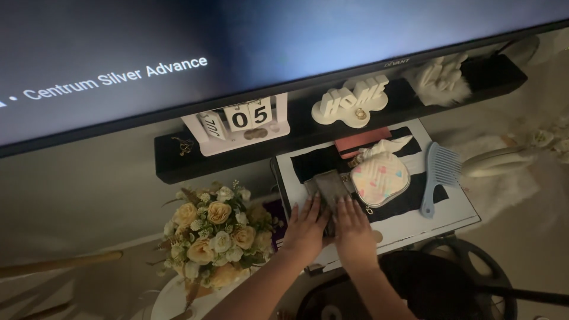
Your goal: Organizing various items on a shelf, packing a small bag, folding a towel, and hanging a hat.
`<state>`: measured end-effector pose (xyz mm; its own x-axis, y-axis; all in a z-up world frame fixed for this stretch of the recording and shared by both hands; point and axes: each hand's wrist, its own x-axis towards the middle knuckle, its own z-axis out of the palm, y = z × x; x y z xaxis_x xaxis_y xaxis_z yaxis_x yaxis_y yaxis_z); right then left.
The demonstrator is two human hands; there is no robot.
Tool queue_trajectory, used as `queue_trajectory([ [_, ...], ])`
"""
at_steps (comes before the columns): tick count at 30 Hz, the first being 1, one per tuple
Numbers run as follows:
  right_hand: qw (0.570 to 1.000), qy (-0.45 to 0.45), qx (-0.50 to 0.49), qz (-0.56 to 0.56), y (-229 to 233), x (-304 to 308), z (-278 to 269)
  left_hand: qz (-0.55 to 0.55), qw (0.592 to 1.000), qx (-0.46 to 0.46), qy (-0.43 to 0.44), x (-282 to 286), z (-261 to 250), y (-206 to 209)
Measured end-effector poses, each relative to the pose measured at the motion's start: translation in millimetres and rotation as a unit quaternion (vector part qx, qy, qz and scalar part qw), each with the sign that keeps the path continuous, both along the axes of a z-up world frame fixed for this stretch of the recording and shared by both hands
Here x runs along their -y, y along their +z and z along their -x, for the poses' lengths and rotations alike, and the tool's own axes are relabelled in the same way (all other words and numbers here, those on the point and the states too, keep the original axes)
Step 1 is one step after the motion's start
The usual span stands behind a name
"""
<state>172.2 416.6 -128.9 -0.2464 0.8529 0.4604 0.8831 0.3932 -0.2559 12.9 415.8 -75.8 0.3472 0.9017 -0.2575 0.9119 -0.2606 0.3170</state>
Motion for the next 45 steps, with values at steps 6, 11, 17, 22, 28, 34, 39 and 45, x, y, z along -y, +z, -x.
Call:
queue_trajectory([
  [6, 0.994, -0.025, 0.053, 0.097, 24.0, 10.8, 13.4, -0.086, 0.988, 0.131, 0.013, 1.1, 4.5, -46.3],
  [11, 0.995, -0.028, -0.059, 0.079, 2.6, 20.0, 18.2, 0.035, 0.971, 0.215, 0.095, 12.0, 17.1, 17.7],
  [17, 0.982, 0.029, -0.150, 0.110, 3.4, 21.7, 47.7, -0.106, 0.989, 0.090, 0.049, 1.6, 25.5, -23.8],
  [22, 0.986, 0.054, -0.137, 0.078, 4.7, 6.8, 45.7, -0.156, 0.985, 0.055, 0.054, -11.9, 26.7, -33.6],
  [28, 0.991, 0.086, -0.080, 0.059, 23.2, -28.6, 39.6, -0.220, 0.970, 0.060, 0.080, -48.7, 18.3, -39.4],
  [34, 0.991, 0.001, -0.126, 0.051, 56.3, -59.3, 11.0, -0.196, 0.976, 0.074, 0.068, -74.0, 13.8, -9.5],
  [39, 0.973, -0.192, -0.117, 0.044, 54.7, -94.1, -54.0, -0.197, 0.976, 0.055, 0.078, -86.5, 7.7, -14.0],
  [45, 0.924, -0.263, -0.172, 0.218, 44.6, -107.7, -85.2, -0.028, 0.994, -0.025, 0.100, -78.1, -2.1, 51.0],
])
